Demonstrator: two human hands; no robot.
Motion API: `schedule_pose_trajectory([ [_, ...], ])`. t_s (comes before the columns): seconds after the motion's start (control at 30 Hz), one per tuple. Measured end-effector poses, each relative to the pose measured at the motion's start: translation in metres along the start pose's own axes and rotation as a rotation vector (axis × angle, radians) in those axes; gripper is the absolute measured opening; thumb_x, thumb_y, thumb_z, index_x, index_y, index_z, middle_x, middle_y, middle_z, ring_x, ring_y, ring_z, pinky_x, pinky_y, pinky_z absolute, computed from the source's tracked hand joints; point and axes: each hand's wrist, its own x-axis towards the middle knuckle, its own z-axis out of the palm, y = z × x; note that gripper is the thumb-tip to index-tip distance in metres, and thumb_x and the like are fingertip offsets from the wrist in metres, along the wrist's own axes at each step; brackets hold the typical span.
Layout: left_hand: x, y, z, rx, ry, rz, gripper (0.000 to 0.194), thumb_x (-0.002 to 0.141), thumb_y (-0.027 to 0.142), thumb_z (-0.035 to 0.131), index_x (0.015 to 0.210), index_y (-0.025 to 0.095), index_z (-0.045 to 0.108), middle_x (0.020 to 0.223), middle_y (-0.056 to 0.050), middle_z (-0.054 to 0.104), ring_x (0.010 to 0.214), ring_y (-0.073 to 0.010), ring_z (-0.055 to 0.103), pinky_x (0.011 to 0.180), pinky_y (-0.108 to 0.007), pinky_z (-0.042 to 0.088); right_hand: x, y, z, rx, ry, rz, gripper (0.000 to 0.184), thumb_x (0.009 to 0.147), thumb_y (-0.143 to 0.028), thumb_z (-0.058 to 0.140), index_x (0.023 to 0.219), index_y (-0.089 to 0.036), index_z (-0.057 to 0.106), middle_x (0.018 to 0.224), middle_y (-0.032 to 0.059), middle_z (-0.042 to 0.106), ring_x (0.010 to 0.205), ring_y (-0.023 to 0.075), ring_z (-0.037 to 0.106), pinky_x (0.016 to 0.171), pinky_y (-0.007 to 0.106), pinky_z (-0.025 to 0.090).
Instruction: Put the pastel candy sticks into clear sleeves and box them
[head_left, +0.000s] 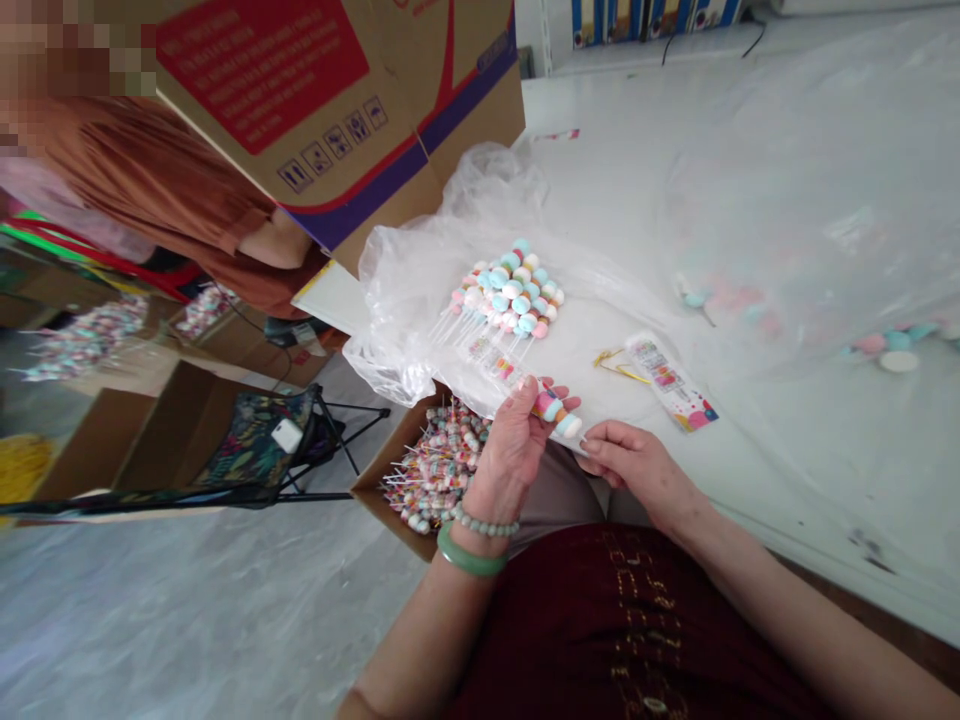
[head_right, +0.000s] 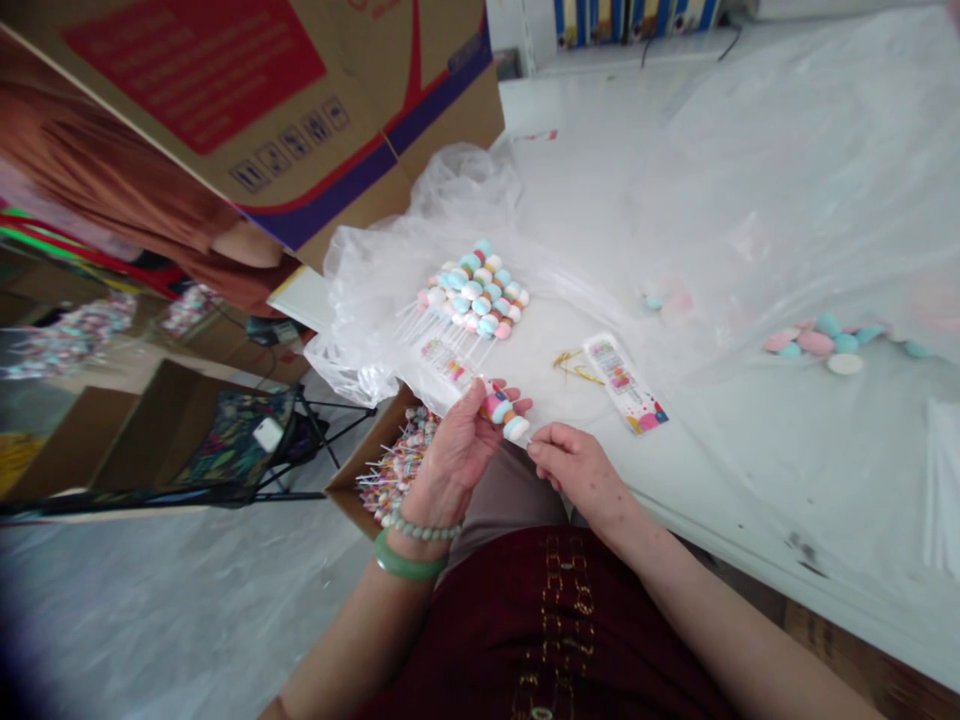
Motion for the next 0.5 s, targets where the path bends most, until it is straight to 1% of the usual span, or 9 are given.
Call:
schedule_pose_trajectory([
  [0.07,0.001,-0.001,0.001,-0.031,-0.006,0.039,0.022,0.079,0.033,0.066,0.085,0.012,0.062,0.078,-0.007,0.068,0.075,-0.0188,0.068,0.085,-0.038,0.052,-0.001,0.003,0.001,-0.155,0.063,-0.089,0.018,0.075,-0.034,0.061,0.066,-0.02,0.056,0.056,-0.0033,0.049,0.053,0.01,0.037,0.048,0.023,0.027],
  [0.1,0.001,-0.002,0.003,-0.037,-0.022,0.054,0.022,0.079,0.032,0.067,0.084,0.012,0.063,0.078,-0.006,0.067,0.075,-0.0183,0.068,0.086,-0.039,0.052,0.0,0.004,0.002,-0.191,0.091,-0.123,0.019,0.075,-0.034,0.061,0.064,-0.02,0.055,0.057,-0.0032,0.049,0.054,0.0109,0.038,0.049,0.024,0.028],
  [0.17,-0.001,-0.005,0.006,-0.027,-0.038,0.078,0.021,0.077,0.032,0.068,0.082,0.012,0.063,0.077,-0.004,0.066,0.073,-0.0169,0.067,0.086,-0.039,0.052,0.003,0.007,0.006,-0.167,0.121,-0.15,0.019,0.075,-0.035,0.059,0.063,-0.021,0.054,0.055,-0.003,0.047,0.055,0.0118,0.039,0.048,0.024,0.028],
  [0.23,-0.003,-0.007,0.01,-0.01,-0.033,0.096,0.021,0.077,0.032,0.068,0.082,0.012,0.063,0.076,-0.003,0.065,0.071,-0.0159,0.066,0.085,-0.039,0.052,0.007,0.009,0.011,-0.03,0.095,-0.126,0.018,0.075,-0.035,0.06,0.065,-0.02,0.055,0.053,-0.004,0.044,0.051,0.0105,0.036,0.046,0.024,0.025],
  [0.3,-0.005,-0.01,0.013,-0.005,-0.03,0.113,0.022,0.076,0.033,0.069,0.082,0.012,0.063,0.076,-0.003,0.065,0.071,-0.0157,0.066,0.084,-0.039,0.052,0.012,0.009,0.014,0.175,0.024,-0.062,0.017,0.073,-0.034,0.063,0.068,-0.019,0.055,0.051,-0.006,0.04,0.045,0.0077,0.029,0.043,0.023,0.018],
  [0.37,-0.008,-0.013,0.014,0.011,-0.04,0.093,0.024,0.076,0.035,0.069,0.083,0.013,0.063,0.077,-0.004,0.065,0.072,-0.0163,0.066,0.081,-0.036,0.052,0.017,0.008,0.015,0.358,-0.06,0.014,0.017,0.07,-0.032,0.066,0.07,-0.018,0.055,0.049,-0.0078,0.038,0.042,0.0055,0.023,0.042,0.022,0.013],
  [0.43,-0.009,-0.014,0.013,0.04,-0.065,0.02,0.028,0.077,0.039,0.067,0.083,0.013,0.063,0.076,-0.005,0.066,0.07,-0.0161,0.065,0.074,-0.032,0.052,0.019,0.006,0.014,0.459,-0.117,0.055,0.018,0.069,-0.03,0.068,0.071,-0.017,0.056,0.048,-0.0084,0.037,0.041,0.0044,0.022,0.041,0.022,0.012],
  [0.5,-0.01,-0.01,0.009,0.076,-0.144,-0.106,0.03,0.076,0.04,0.068,0.089,0.013,0.064,0.081,-0.007,0.068,0.067,-0.0148,0.064,0.069,-0.029,0.051,0.02,0.003,0.011,0.488,-0.129,0.055,0.018,0.069,-0.03,0.068,0.072,-0.016,0.056,0.048,-0.0084,0.038,0.041,0.004,0.023,0.041,0.021,0.012],
])
